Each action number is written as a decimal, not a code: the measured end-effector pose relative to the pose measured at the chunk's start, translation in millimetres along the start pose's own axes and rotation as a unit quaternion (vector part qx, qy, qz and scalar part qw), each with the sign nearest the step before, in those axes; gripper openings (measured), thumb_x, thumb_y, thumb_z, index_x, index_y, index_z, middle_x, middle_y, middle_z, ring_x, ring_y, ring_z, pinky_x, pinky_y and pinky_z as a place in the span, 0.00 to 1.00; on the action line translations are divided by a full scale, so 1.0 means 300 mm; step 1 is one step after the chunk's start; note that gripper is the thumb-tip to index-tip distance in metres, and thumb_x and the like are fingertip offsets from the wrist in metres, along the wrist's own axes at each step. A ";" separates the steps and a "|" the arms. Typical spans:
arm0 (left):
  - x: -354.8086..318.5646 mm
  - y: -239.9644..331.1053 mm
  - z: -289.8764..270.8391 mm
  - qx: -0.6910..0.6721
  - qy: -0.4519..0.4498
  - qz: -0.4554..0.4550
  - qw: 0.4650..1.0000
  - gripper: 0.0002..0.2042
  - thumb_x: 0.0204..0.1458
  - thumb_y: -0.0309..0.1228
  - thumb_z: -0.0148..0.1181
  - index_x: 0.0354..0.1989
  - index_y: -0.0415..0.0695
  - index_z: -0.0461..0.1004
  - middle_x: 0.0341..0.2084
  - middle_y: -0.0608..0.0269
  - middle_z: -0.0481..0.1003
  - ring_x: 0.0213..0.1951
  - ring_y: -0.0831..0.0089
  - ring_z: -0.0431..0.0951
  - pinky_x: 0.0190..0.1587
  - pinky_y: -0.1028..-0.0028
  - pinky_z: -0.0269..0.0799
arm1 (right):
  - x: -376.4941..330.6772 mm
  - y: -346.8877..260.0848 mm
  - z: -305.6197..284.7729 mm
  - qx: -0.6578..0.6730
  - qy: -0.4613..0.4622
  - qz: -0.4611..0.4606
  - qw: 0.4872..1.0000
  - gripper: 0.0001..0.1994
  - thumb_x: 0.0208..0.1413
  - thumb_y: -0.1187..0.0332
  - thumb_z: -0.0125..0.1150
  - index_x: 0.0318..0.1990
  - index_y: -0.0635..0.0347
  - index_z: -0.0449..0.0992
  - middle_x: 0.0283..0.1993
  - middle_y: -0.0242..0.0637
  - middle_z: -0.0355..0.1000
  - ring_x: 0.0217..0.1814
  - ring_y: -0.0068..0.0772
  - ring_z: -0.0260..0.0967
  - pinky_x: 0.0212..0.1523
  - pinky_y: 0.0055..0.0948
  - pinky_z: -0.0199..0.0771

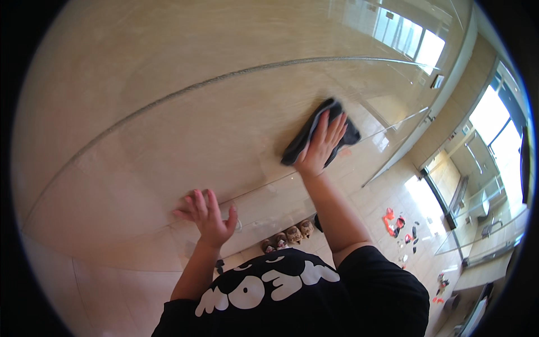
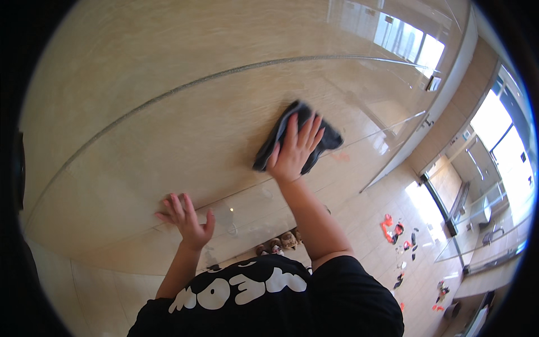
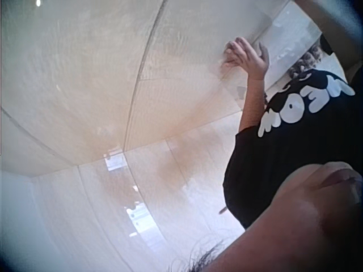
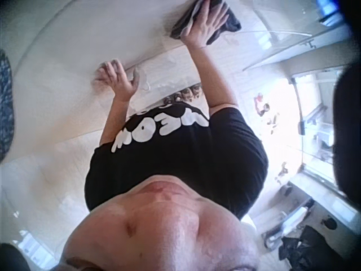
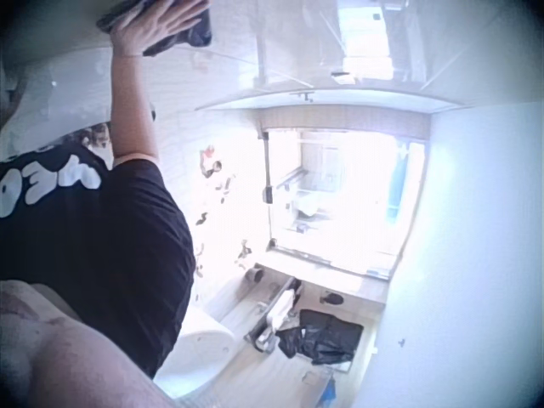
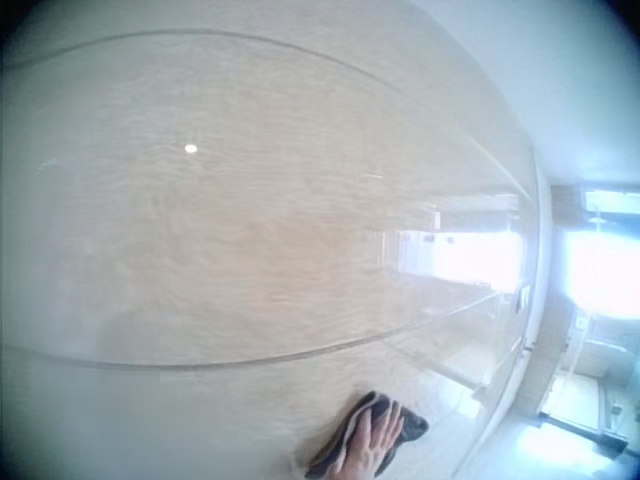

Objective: The person wipes the tiled bathroom wall with a dark cloth, moving from the upper section down to the lower section near the floor. The person also wipes a wall-mounted switch plate.

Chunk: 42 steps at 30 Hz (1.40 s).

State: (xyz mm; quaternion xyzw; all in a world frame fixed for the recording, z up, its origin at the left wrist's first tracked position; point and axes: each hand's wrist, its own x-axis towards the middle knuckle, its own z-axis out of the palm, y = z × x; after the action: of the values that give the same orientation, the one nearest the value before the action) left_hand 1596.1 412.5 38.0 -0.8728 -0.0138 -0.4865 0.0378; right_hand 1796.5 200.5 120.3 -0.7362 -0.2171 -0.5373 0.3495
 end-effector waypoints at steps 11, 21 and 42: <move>0.106 0.333 -0.012 -0.100 0.030 -0.085 0.991 0.33 0.47 0.31 0.60 0.64 0.36 0.57 0.65 0.38 0.52 0.68 0.37 0.46 0.65 0.37 0.26 | -0.006 -0.120 0.014 0.132 -0.104 -0.291 0.942 0.25 0.46 0.57 0.61 0.56 0.35 0.74 0.67 0.44 0.60 0.70 0.55 0.49 0.70 0.56 0.39; 0.273 0.484 0.069 -0.134 -0.018 -0.057 0.989 0.36 0.50 0.38 0.61 0.65 0.34 0.56 0.68 0.39 0.49 0.70 0.39 0.42 0.65 0.38 0.21 | 0.261 0.136 -0.088 0.009 -0.003 -0.116 0.993 0.27 0.45 0.53 0.54 0.56 0.43 0.75 0.68 0.51 0.58 0.72 0.60 0.47 0.68 0.63 0.32; 0.221 0.426 0.243 -0.023 -0.007 -0.027 0.999 0.39 0.58 0.57 0.43 0.67 0.33 0.54 0.71 0.44 0.40 0.73 0.48 0.29 0.62 0.38 0.09 | 0.427 0.265 -0.145 -0.007 0.009 -0.144 0.989 0.30 0.43 0.58 0.57 0.60 0.45 0.71 0.71 0.53 0.52 0.74 0.61 0.42 0.70 0.58 0.38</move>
State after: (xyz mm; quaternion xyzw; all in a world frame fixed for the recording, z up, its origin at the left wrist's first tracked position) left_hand 1700.5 290.0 49.6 -0.8762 -0.0266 -0.4812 0.0040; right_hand 1866.1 108.2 226.5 -0.6947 -0.3142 -0.5902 0.2653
